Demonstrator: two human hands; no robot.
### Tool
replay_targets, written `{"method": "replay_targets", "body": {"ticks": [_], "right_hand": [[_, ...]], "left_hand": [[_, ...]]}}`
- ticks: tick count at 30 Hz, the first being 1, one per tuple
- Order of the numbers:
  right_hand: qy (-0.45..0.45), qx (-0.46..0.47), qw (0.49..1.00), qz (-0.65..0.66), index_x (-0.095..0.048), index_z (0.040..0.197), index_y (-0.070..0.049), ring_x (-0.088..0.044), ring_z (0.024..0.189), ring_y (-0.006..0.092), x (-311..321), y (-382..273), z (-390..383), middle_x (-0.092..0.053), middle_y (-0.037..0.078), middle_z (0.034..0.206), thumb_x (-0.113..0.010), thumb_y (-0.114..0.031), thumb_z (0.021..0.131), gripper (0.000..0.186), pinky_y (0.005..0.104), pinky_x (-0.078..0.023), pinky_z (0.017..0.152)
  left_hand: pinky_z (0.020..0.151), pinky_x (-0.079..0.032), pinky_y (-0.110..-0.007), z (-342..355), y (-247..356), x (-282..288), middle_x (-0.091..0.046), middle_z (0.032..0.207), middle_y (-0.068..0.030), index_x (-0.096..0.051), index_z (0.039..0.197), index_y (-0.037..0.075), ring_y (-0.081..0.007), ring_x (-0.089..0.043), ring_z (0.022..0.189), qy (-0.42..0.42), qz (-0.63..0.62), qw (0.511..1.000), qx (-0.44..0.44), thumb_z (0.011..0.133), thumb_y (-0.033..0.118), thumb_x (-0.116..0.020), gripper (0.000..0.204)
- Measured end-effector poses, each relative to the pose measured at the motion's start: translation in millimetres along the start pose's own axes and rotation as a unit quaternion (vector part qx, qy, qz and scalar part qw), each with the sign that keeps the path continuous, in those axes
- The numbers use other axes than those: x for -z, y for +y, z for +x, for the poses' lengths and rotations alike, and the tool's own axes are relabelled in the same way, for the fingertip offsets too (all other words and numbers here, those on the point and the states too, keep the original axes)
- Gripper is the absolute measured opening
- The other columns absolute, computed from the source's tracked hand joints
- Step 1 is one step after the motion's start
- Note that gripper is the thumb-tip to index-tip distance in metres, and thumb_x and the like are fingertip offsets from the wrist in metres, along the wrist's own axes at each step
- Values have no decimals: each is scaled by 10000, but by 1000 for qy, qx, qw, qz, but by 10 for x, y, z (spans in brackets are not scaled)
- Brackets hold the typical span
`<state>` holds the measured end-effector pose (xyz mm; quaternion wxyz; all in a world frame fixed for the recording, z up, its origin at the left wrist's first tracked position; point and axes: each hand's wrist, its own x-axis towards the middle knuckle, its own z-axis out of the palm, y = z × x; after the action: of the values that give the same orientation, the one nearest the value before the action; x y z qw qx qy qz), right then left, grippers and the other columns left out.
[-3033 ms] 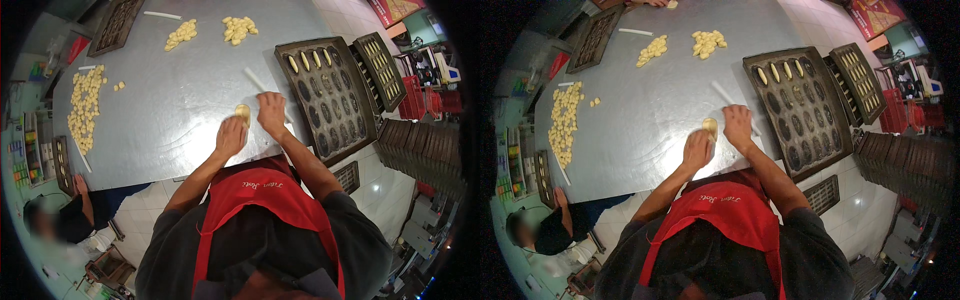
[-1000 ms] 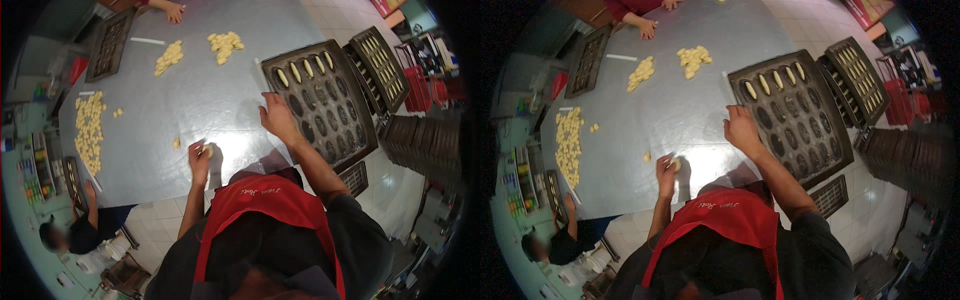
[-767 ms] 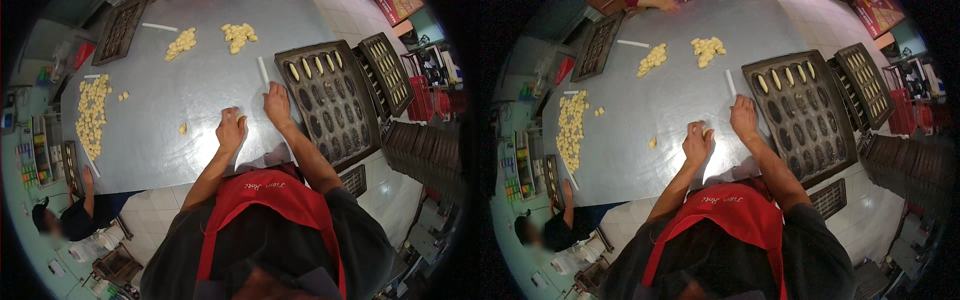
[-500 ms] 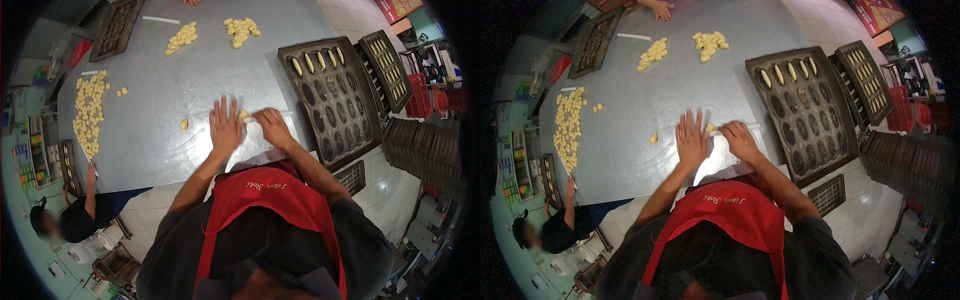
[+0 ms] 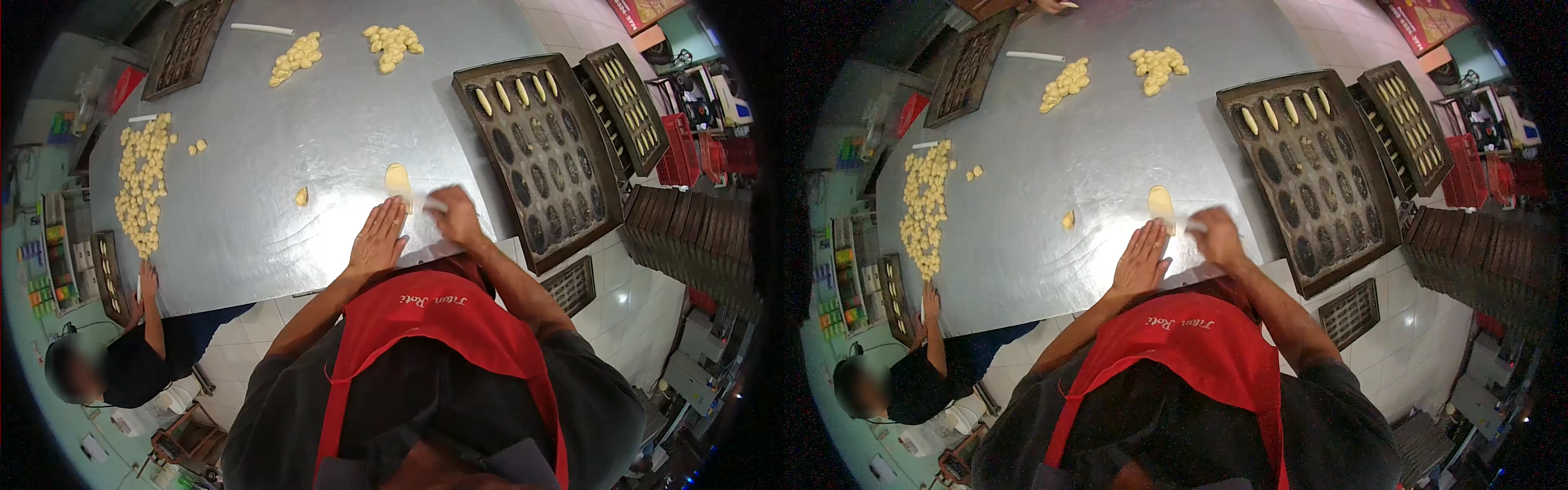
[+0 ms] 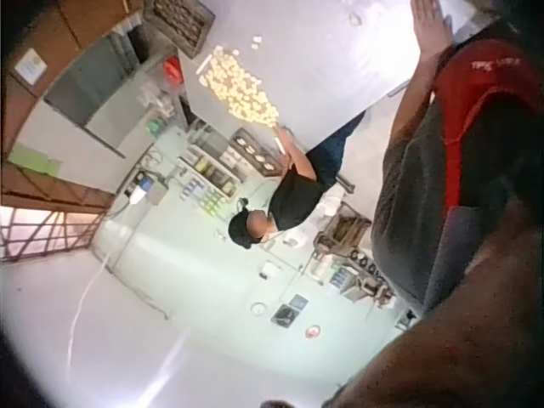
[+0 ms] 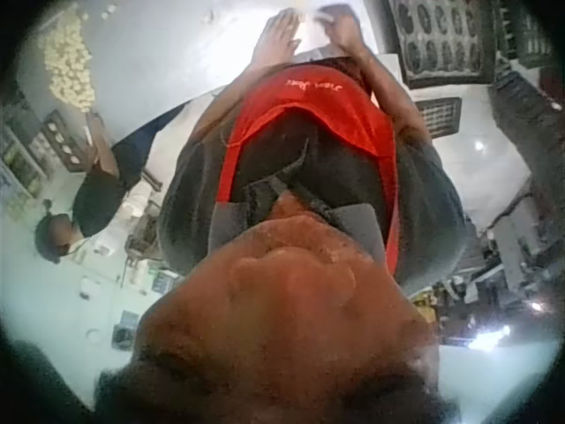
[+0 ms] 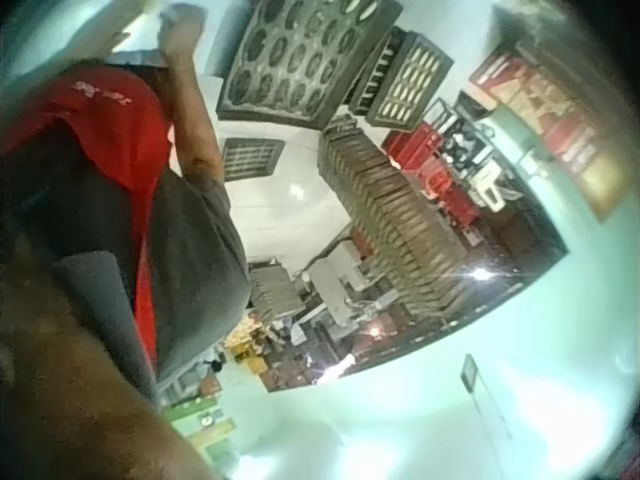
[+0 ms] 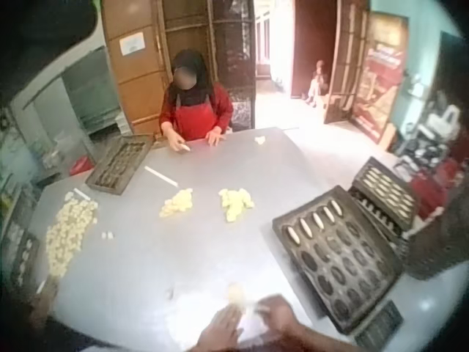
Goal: Manually shaping small portions of dough into rolls and placing them on baking trays, then retrieving more dough from an industrial mixer.
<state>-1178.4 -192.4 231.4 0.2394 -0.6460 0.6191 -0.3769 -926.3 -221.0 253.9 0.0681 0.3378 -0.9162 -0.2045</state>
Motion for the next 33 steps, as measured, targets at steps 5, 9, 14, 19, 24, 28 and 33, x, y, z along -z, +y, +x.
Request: {"method": "replay_targets", "body": {"ticks": [5, 9, 14, 19, 24, 28, 33], "right_hand": [[10, -71, 972, -223, -690, 1236, -40, -578, 1192, 366, -70, -77, 699, -676, 132, 1238, -733, -110, 863, 382, 483, -455, 999], [-7, 69, 951, -300, -619, 1443, -67, -557, 1274, 325, -381, -258, 672, -608, 109, 1427, -622, -115, 888, 557, 483, -437, 1037], [-42, 94, 952, -288, -596, 1462, -49, -548, 1305, 330, -351, -265, 49, -586, 120, 1479, -594, -136, 914, 555, 484, -434, 1044], [-42, 102, 956, -273, -610, 1446, -40, -545, 1317, 317, -291, -349, 15, -582, 105, 1490, -559, -166, 949, 515, 502, -432, 1058], [-68, 95, 962, -245, -717, 1307, -69, -606, 1214, 309, -260, -316, -151, -667, 114, 1319, -656, -87, 849, 463, 490, -435, 1027], [-185, -60, 959, -205, -703, 1289, -33, -620, 1160, 324, -382, -375, 857, -692, 119, 1240, -684, -63, 802, 489, 550, -437, 1016], [-59, 76, 964, -246, -461, 1558, 34, -388, 1504, 452, -519, -434, 170, -464, 281, 1589, -658, -460, 974, 790, 655, -268, 1231]], "left_hand": [[1170, -395, -523, 578, -104, 162, -502, 1550, -253, -494, 1508, -61, -428, -488, 1409, -137, -102, 979, 111, 1004, 208, -632, 588], [1172, -371, -538, 865, -201, -16, -467, 1617, -237, -444, 1577, -35, -430, -485, 1427, 134, 75, 985, 85, 997, 205, -614, 650], [1188, -359, -518, 229, 8, -36, -434, 1666, -201, -433, 1606, -18, -385, -473, 1453, 70, 13, 996, 56, 1033, 260, -584, 655], [1173, -377, -505, 262, 53, -51, -463, 1653, -167, -465, 1591, -3, -369, -498, 1408, 101, 42, 992, 62, 1055, 267, -561, 607], [1151, -394, -499, -7, 143, -44, -545, 1562, -172, -521, 1537, 1, -366, -527, 1322, 72, 9, 997, 7, 1036, 235, -572, 555], [1079, -436, -510, 121, 130, 101, -667, 1310, -205, -642, 1344, -6, -390, -583, 1199, 90, -104, 990, 35, 973, 194, -646, 421], [980, -470, -535, 17, -339, 299, -681, 1181, -230, -662, 1244, -8, -425, -617, 1131, 250, -110, 946, 175, 907, 106, -705, 358]]}}
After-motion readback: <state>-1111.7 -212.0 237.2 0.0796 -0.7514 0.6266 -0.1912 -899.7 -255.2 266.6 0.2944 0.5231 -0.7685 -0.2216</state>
